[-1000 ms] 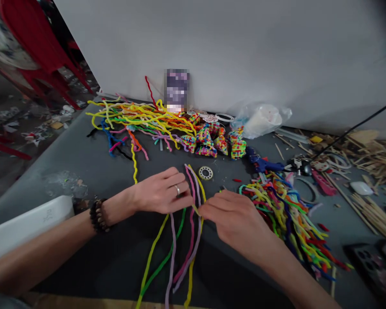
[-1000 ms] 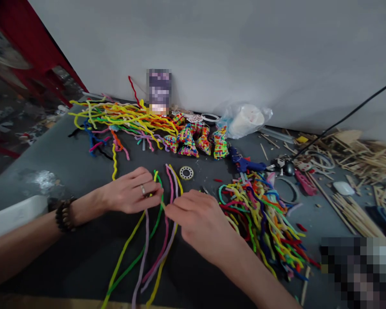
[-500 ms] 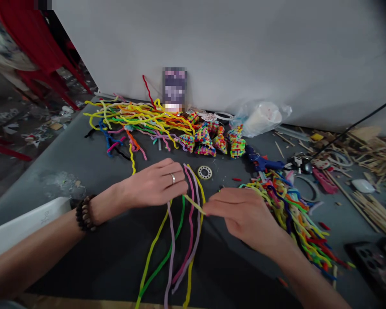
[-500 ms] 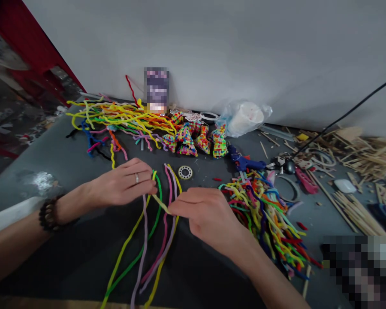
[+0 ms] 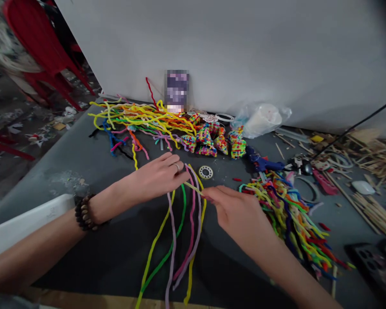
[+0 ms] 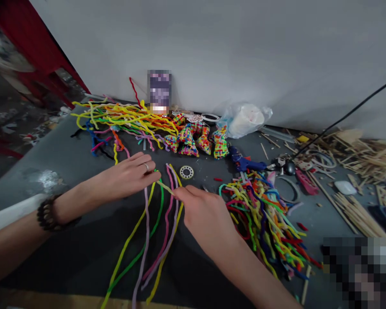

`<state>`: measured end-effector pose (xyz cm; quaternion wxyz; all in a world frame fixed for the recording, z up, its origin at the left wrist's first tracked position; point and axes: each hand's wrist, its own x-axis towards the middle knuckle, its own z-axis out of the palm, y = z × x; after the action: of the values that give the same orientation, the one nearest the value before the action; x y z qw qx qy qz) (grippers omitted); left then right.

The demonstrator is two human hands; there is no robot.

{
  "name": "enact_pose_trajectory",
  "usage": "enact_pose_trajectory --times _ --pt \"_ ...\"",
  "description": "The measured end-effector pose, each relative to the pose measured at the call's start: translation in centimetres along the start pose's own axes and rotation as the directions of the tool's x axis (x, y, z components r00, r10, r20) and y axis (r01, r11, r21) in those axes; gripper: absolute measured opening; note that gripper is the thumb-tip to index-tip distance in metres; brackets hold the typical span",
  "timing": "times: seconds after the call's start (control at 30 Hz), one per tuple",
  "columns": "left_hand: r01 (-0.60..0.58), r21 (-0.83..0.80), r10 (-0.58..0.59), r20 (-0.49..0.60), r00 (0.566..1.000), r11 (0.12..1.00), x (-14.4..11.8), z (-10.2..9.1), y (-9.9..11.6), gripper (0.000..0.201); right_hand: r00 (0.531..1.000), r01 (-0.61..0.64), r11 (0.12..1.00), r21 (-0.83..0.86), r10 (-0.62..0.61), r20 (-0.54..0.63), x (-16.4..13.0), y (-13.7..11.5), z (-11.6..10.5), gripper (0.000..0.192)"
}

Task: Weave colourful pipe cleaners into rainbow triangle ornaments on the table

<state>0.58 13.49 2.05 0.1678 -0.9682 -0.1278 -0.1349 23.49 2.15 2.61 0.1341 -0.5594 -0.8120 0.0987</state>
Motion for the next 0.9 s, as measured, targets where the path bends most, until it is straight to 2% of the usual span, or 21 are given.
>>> enact_pose_trajectory --times 0.07,0.13,0.2,0.27,0.3,0.33,0.5,0.6,0.67,0.73,0.8,0.83,0.87,0.9 --pt "0.104 -0.035 -0.103 0.031 0.994 0.994 -0.2 0.1 -0.1 0.013 0.992 -0.112 0.993 -0.046 0.114 0.047 -0.1 -0.1 0.5 0.036" --pt "0.313 -0.042 -0.311 0.051 0.949 0.949 -0.3 -0.4 -0.1 0.02 0.971 -0.206 0.972 -0.111 0.217 0.098 0.0 -0.2 0.7 0.023" --pt "0.541 0.02 -0.538 0.143 0.83 0.841 -0.3 -1.5 0.3 0.025 0.938 -0.287 0.937 -0.197 0.317 0.139 0.1 -0.1 0.5 0.016" --pt "0.659 0.121 -0.661 0.29 0.692 0.742 -0.2 -2.5 1.2 0.029 0.911 -0.331 0.899 -0.287 0.384 0.153 0.4 0.0 0.2 0.014" --pt "0.673 0.158 -0.677 0.36 0.642 0.722 -0.2 -2.8 1.7 0.035 0.903 -0.338 0.885 -0.321 0.401 0.154 0.5 0.1 0.1 0.013" --pt "0.671 0.173 -0.671 0.416 0.613 0.721 -0.2 -2.9 2.3 0.041 0.899 -0.337 0.876 -0.345 0.408 0.16 0.6 0.1 0.0 0.013" --pt "0.666 0.092 -0.571 0.608 0.551 0.74 0.0 -1.2 4.1 0.048 0.9 -0.299 0.879 -0.372 0.39 0.197 0.7 0.4 0.5 0.016" --pt "0.709 0.085 -0.573 0.659 0.487 0.7 0.2 -0.9 3.9 0.046 0.911 -0.299 0.903 -0.308 0.366 0.19 0.7 0.9 0.9 0.015" --pt "0.748 0.099 -0.612 0.649 0.452 0.657 0.4 -1.4 3.6 0.044 0.929 -0.305 0.936 -0.174 0.333 0.16 0.7 1.2 0.9 0.014" --pt "0.798 0.047 -0.655 0.601 0.458 0.601 0.7 -2.2 3.4 0.041 0.951 -0.297 0.954 0.032 0.293 0.103 0.8 1.3 0.8 0.015" --pt "0.829 -0.212 -0.621 0.574 0.534 0.517 0.9 -2.7 3.4 0.037 0.966 -0.258 0.934 0.247 0.256 0.043 0.8 1.2 0.7 0.016" --pt "0.814 -0.405 -0.579 0.572 0.581 0.417 1.1 -2.7 3.5 0.034 0.97 -0.235 0.913 0.332 0.245 0.014 0.8 1.0 0.7 0.016" --pt "0.766 -0.591 -0.536 0.573 0.62 0.254 1.2 -2.5 3.7 0.031 0.972 -0.211 0.893 0.398 0.233 -0.007 0.8 0.7 0.7 0.015" --pt "0.687 -0.725 -0.503 0.575 0.644 0.05 1.3 -2.2 3.9 0.03 0.975 -0.189 0.877 0.442 0.222 -0.023 0.7 0.4 0.8 0.014"
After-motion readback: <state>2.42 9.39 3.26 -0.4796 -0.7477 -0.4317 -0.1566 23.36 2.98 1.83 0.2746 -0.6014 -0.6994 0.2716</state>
